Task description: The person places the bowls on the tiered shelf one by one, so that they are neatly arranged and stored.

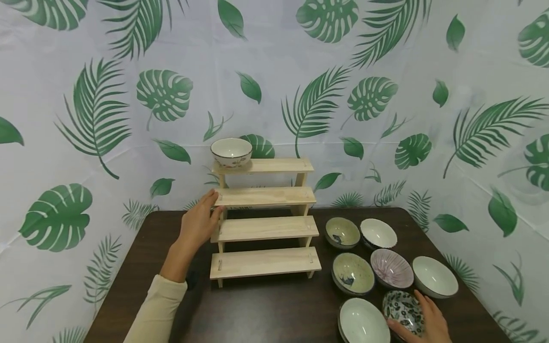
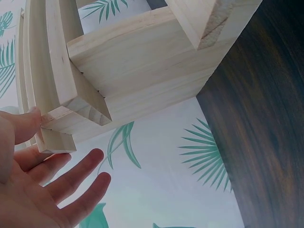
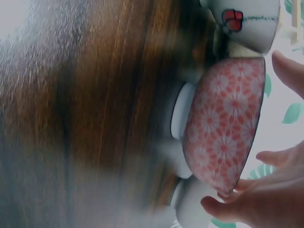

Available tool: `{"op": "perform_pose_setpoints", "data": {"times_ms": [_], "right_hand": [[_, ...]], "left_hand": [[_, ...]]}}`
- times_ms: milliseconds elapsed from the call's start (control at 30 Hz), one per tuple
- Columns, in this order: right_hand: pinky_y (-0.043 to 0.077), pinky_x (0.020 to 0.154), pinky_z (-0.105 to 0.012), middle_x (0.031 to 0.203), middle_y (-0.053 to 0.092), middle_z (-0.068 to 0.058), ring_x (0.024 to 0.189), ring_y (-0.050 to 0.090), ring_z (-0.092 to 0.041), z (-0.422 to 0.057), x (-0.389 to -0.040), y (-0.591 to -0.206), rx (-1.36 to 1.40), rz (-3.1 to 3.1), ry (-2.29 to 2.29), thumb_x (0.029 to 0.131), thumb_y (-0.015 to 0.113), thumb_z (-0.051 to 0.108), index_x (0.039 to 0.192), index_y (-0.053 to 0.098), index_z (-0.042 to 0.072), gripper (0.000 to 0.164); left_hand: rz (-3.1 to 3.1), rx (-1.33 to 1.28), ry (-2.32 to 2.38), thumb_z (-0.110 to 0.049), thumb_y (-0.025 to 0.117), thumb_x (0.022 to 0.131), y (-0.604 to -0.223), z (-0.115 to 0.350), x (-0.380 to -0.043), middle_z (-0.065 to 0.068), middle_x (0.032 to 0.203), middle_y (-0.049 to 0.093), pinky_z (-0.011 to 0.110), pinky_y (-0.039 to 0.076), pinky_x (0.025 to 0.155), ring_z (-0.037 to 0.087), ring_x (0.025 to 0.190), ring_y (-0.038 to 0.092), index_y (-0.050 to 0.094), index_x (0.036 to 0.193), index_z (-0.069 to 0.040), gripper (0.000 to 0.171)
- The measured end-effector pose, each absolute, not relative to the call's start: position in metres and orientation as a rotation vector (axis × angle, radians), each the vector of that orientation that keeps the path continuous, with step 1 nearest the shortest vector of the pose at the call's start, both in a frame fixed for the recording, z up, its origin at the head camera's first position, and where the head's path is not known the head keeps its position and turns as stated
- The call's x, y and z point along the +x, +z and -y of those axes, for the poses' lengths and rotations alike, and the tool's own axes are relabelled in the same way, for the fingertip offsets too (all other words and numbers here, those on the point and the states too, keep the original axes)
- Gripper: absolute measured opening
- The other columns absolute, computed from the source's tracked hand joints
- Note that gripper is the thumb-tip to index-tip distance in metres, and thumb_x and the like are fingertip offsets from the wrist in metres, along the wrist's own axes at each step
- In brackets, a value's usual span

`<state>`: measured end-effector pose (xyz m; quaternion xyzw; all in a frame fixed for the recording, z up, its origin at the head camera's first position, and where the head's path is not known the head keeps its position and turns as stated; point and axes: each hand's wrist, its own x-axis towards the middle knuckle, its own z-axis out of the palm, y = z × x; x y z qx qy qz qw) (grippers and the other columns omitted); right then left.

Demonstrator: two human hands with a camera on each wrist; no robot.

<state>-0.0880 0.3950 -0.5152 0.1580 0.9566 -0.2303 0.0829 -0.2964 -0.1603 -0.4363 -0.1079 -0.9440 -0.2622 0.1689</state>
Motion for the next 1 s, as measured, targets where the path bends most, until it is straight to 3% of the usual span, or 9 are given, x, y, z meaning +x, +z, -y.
{"op": "perform_pose_setpoints", "data": {"times_ms": [167,300,400,567,733,1000], "right_hand": [[0.028,0.104,-0.085,0.152,0.01,-0.055,0.135,0.02,-0.073,-0.404,-0.087,-0.521,0.382,-2.843,-0.763,0.085,0.078,0.045,0.156,0.008,-0.013,0.115],[0.035,0.095,-0.086,0.145,0.024,-0.054,0.129,0.03,-0.071,-0.408,-0.087,-0.53,0.21,-2.993,-0.728,0.078,0.084,0.035,0.15,0.017,-0.012,0.109],[0.04,0.088,-0.084,0.139,0.033,-0.052,0.124,0.037,-0.07,-0.41,-0.087,-0.536,0.094,-3.099,-0.647,0.073,0.089,0.034,0.146,0.023,-0.013,0.109],[0.045,0.084,-0.082,0.139,0.033,-0.053,0.121,0.038,-0.076,-0.409,-0.09,-0.534,0.062,-3.086,-0.574,0.073,0.09,0.038,0.146,0.024,-0.012,0.111],[0.049,0.081,-0.077,0.134,0.041,-0.049,0.114,0.049,-0.07,-0.407,-0.088,-0.532,0.054,-3.119,-0.524,0.068,0.093,0.041,0.146,0.028,-0.012,0.114],[0.051,0.081,-0.072,0.127,0.039,-0.048,0.112,0.047,-0.067,-0.405,-0.083,-0.535,0.214,-3.108,-0.61,0.067,0.095,0.041,0.147,0.029,-0.004,0.113]], "left_hand": [[2.698,-0.294,-0.753,-0.032,0.058,0.106,-0.437,0.162,-0.294,0.015,0.163,0.042,0.066,0.05,0.098,0.043,0.138,0.054,0.049,0.152,-0.002,0.055],[2.717,-0.283,-0.764,-0.032,0.057,0.107,-0.436,0.165,-0.292,0.015,0.165,0.04,0.067,0.048,0.1,0.043,0.14,0.052,0.047,0.154,-0.003,0.056],[2.722,-0.28,-0.779,-0.032,0.056,0.107,-0.437,0.166,-0.291,0.015,0.165,0.039,0.067,0.047,0.101,0.043,0.141,0.051,0.045,0.155,-0.002,0.057],[2.719,-0.265,-0.795,-0.034,0.056,0.107,-0.437,0.169,-0.29,0.015,0.166,0.038,0.068,0.046,0.103,0.043,0.142,0.05,0.045,0.155,-0.003,0.058],[2.715,-0.27,-0.805,-0.032,0.056,0.107,-0.436,0.169,-0.289,0.015,0.165,0.039,0.069,0.045,0.103,0.044,0.142,0.05,0.046,0.155,-0.002,0.057],[2.714,-0.298,-0.785,-0.034,0.055,0.108,-0.434,0.164,-0.294,0.013,0.166,0.039,0.069,0.046,0.101,0.043,0.141,0.051,0.046,0.155,-0.004,0.057]]}}
